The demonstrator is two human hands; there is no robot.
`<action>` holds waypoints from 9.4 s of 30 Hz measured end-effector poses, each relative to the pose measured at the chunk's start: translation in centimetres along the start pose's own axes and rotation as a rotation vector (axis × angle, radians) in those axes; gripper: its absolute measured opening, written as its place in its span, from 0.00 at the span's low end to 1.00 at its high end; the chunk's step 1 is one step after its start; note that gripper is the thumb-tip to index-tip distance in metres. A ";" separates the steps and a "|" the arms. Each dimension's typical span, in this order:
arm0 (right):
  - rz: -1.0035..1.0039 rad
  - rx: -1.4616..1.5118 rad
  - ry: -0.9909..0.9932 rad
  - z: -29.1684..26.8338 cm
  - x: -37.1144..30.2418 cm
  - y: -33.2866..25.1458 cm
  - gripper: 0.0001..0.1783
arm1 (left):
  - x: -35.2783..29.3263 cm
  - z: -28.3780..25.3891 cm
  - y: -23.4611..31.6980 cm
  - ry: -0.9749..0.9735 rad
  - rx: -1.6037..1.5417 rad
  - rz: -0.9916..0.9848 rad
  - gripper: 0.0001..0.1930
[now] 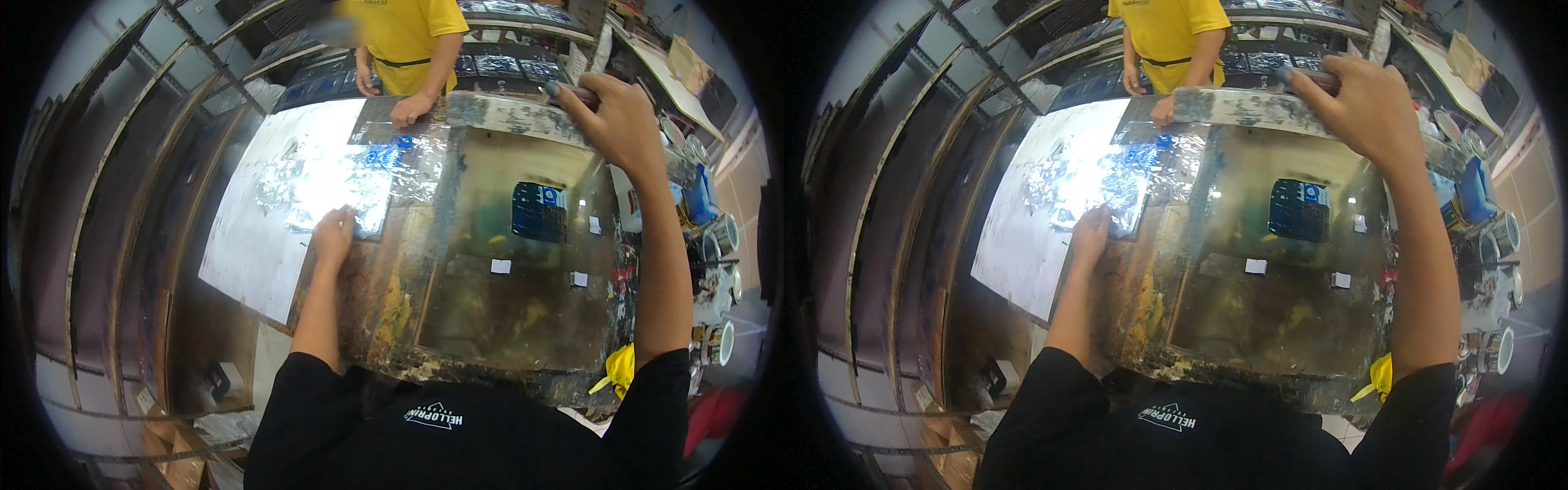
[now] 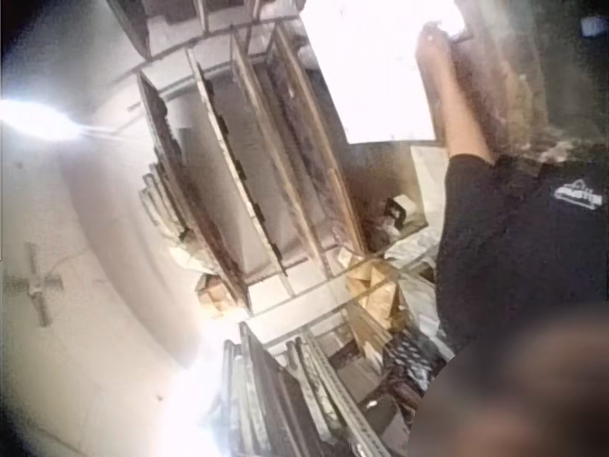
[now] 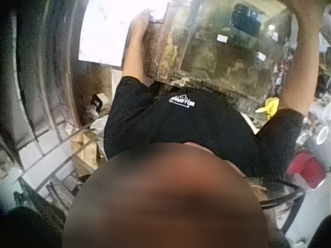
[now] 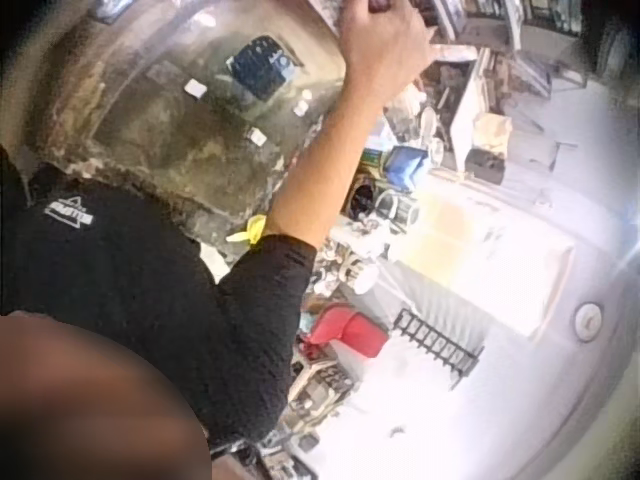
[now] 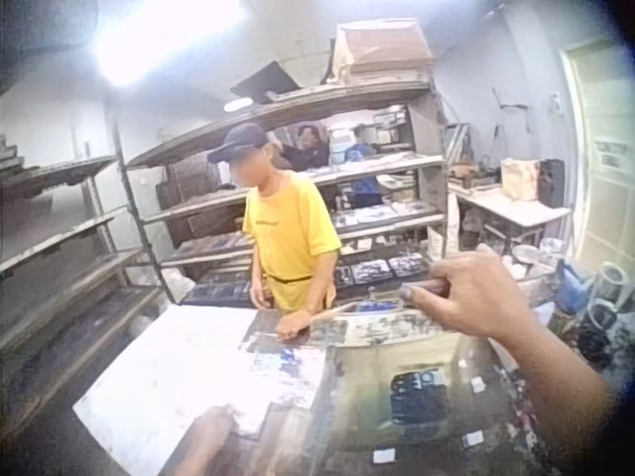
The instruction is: The person performs screen printing by repeatedly pulling a squeegee across a blue ink-filled screen to transfer ink onto white sheets placed beneath. The person aligns the screen, applies ink, and lifts the screen after each pass while another person assists by handling the printed sheets.
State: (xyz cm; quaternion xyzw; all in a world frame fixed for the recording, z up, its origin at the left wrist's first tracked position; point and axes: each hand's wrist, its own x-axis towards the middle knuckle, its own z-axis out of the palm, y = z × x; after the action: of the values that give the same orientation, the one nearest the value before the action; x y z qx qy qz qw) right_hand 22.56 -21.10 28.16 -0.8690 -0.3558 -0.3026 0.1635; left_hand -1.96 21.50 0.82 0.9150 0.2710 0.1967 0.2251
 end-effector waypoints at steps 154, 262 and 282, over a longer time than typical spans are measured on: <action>0.024 0.022 -0.010 -0.2 1.9 0.2 0.37 | -0.8 0.9 -2.3 -0.129 0.241 0.168 0.36; 0.064 -0.055 -0.475 16.9 -12.5 2.7 0.20 | -12.2 9.7 15.7 -0.038 -0.394 0.278 0.57; -0.045 -0.030 0.112 1.4 -1.1 -0.4 0.36 | -8.6 9.8 24.8 -0.119 0.033 0.271 0.40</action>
State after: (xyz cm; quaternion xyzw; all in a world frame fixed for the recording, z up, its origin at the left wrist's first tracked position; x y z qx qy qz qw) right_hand 22.22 -20.74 26.42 -0.8447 -0.3612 -0.3596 0.1631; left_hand 6.14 -5.16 3.58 0.9569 0.1343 0.1661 0.1969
